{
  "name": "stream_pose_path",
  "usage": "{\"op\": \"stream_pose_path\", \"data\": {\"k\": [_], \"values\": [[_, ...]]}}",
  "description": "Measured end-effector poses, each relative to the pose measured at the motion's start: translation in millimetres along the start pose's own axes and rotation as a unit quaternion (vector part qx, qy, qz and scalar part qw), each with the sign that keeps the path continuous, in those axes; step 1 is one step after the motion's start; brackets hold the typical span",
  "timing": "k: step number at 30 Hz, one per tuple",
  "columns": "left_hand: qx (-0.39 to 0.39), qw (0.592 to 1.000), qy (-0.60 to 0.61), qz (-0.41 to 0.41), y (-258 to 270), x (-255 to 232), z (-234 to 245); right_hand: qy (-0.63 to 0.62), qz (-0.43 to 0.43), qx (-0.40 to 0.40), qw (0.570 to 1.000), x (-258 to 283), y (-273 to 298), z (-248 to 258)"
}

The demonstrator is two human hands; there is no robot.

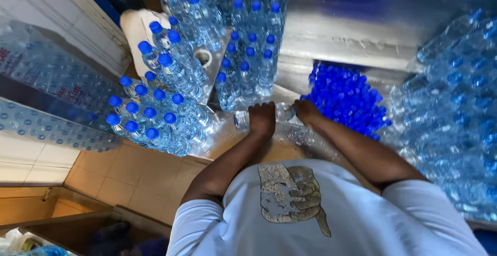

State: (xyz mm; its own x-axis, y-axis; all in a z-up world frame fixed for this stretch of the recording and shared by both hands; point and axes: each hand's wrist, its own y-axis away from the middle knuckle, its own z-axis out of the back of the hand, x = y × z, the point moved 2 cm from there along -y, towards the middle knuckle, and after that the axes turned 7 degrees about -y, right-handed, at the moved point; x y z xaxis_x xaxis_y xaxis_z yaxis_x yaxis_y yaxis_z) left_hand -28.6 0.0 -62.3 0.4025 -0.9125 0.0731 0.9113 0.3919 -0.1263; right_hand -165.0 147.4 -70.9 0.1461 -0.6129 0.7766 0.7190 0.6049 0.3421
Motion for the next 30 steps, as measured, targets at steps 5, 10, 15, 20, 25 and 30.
{"op": "stream_pose_path", "data": {"k": [5,10,15,20,25,30], "values": [[0.022,0.993,0.087,-0.075,-6.0,36.5,11.7,-0.017,0.075,-0.015,0.997,19.8,17.3,1.5],[0.266,0.877,0.388,-0.096,9.7,55.3,48.9,0.233,0.483,-0.205,0.819,26.1,14.9,15.1],[0.242,0.906,0.314,-0.147,13.4,37.2,26.1,0.231,0.488,-0.194,0.819,26.2,26.9,8.2],[-0.039,0.979,0.198,0.007,8.1,32.8,10.5,0.164,0.218,-0.166,0.948,111.4,50.3,14.2],[-0.172,0.942,0.288,0.014,0.8,62.9,18.2,0.145,0.248,-0.147,0.946,158.7,15.2,-29.0],[-0.203,0.934,0.289,0.053,27.0,115.4,-38.2,0.195,0.322,-0.159,0.913,184.6,-18.8,-75.3]]}}
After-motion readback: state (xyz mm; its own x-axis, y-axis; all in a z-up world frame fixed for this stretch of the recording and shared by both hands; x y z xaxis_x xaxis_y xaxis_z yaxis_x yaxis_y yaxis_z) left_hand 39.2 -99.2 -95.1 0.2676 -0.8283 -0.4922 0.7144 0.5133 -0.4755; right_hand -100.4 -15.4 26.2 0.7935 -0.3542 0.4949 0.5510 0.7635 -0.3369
